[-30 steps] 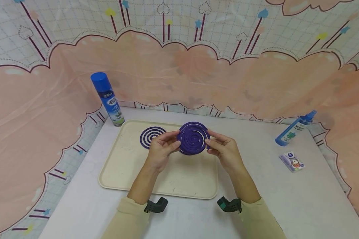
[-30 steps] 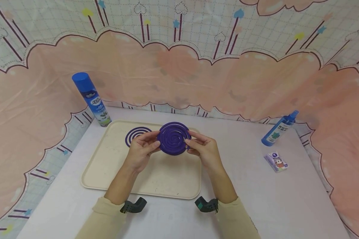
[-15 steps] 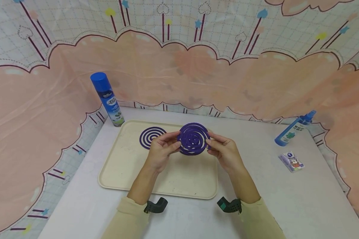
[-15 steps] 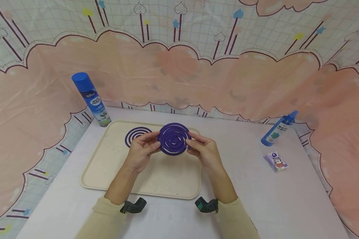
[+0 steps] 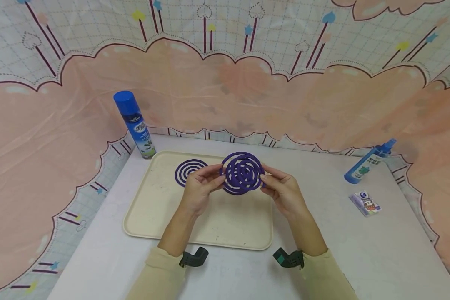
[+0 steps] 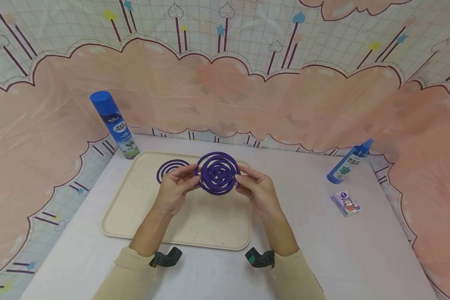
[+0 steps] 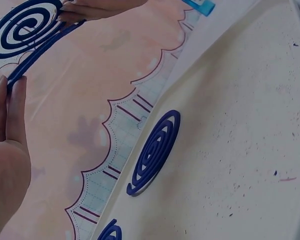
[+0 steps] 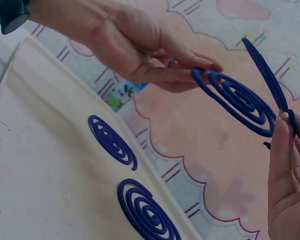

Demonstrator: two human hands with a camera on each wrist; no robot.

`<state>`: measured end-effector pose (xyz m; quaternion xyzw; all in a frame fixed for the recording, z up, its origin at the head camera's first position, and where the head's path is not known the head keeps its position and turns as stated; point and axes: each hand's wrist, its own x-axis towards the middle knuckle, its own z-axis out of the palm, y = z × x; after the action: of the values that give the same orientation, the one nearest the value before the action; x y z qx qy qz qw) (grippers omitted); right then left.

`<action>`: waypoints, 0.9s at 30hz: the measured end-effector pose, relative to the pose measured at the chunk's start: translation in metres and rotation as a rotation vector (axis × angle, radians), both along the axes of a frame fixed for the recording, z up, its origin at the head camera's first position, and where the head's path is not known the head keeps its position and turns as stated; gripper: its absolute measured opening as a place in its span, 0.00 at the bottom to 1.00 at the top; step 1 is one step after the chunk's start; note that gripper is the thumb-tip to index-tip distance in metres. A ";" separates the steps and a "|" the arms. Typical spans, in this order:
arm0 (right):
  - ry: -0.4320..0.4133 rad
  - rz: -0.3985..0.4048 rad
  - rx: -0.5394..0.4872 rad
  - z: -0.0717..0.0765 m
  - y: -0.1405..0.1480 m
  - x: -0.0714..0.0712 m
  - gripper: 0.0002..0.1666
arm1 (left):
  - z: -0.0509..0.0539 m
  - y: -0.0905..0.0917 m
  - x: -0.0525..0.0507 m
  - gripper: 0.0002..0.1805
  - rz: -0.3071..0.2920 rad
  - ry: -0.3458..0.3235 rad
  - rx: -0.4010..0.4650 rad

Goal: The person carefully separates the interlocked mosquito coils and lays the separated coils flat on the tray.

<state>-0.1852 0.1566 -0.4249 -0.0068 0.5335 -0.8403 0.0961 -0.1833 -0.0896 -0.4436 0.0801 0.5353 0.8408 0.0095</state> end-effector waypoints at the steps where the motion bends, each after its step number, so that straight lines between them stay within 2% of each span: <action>1: 0.004 -0.008 0.007 0.000 0.001 0.000 0.26 | 0.000 -0.001 0.000 0.22 0.010 -0.003 -0.003; 7: 0.023 -0.040 0.020 0.001 0.010 0.000 0.25 | 0.004 -0.008 -0.001 0.20 0.050 -0.001 -0.016; 13: 0.023 -0.068 0.054 0.002 0.020 0.000 0.24 | 0.005 -0.024 0.001 0.21 0.103 0.003 -0.070; 27: 0.011 -0.105 0.119 -0.003 0.036 0.003 0.21 | 0.004 -0.057 0.011 0.18 0.199 -0.030 -0.041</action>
<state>-0.1824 0.1930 -0.4281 0.0224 0.5825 -0.8110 0.0493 -0.1723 -0.1470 -0.4393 0.0137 0.5574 0.8276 -0.0641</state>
